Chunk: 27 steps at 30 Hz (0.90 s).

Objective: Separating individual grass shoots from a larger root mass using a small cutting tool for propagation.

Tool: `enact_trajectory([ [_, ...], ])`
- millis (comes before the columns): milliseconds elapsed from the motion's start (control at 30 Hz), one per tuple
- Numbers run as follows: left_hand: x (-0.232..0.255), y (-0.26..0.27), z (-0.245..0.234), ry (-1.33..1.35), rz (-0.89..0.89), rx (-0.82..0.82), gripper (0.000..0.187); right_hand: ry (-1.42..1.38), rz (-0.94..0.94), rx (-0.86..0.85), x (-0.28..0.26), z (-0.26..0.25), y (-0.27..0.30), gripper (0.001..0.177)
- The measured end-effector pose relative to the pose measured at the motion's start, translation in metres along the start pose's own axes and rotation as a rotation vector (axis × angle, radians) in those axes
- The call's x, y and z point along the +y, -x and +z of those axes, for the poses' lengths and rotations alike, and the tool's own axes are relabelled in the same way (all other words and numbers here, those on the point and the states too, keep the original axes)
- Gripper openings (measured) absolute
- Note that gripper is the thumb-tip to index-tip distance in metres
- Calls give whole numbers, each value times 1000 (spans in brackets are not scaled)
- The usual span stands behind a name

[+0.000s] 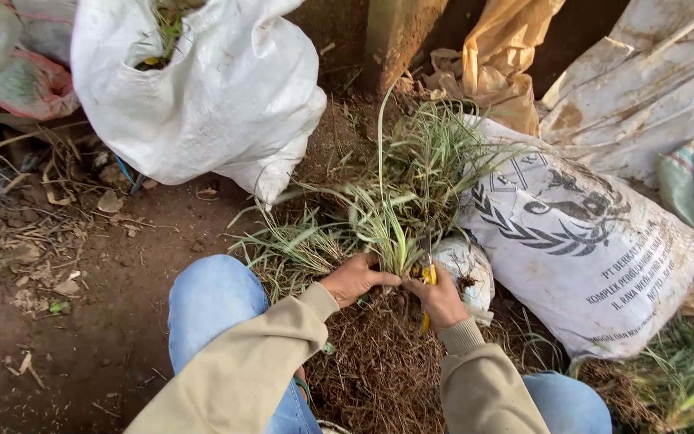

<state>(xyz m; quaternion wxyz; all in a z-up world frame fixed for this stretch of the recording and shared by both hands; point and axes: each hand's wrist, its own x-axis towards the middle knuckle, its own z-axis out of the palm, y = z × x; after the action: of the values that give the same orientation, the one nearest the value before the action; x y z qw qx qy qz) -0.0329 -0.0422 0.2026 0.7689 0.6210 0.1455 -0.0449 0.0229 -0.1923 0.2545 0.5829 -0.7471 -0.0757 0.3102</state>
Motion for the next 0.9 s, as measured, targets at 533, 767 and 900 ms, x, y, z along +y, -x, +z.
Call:
enact_trajectory([
  [533,-70,-46,-35,132,76,539,24,206,-143,-57,70,-5,-59,53],
  [767,-60,-38,-24,232,-22,472,88,386,-197,-96,69,2,-52,38],
  [900,24,19,3,126,-76,322,112,363,-214,-157,59,-19,-51,42],
])
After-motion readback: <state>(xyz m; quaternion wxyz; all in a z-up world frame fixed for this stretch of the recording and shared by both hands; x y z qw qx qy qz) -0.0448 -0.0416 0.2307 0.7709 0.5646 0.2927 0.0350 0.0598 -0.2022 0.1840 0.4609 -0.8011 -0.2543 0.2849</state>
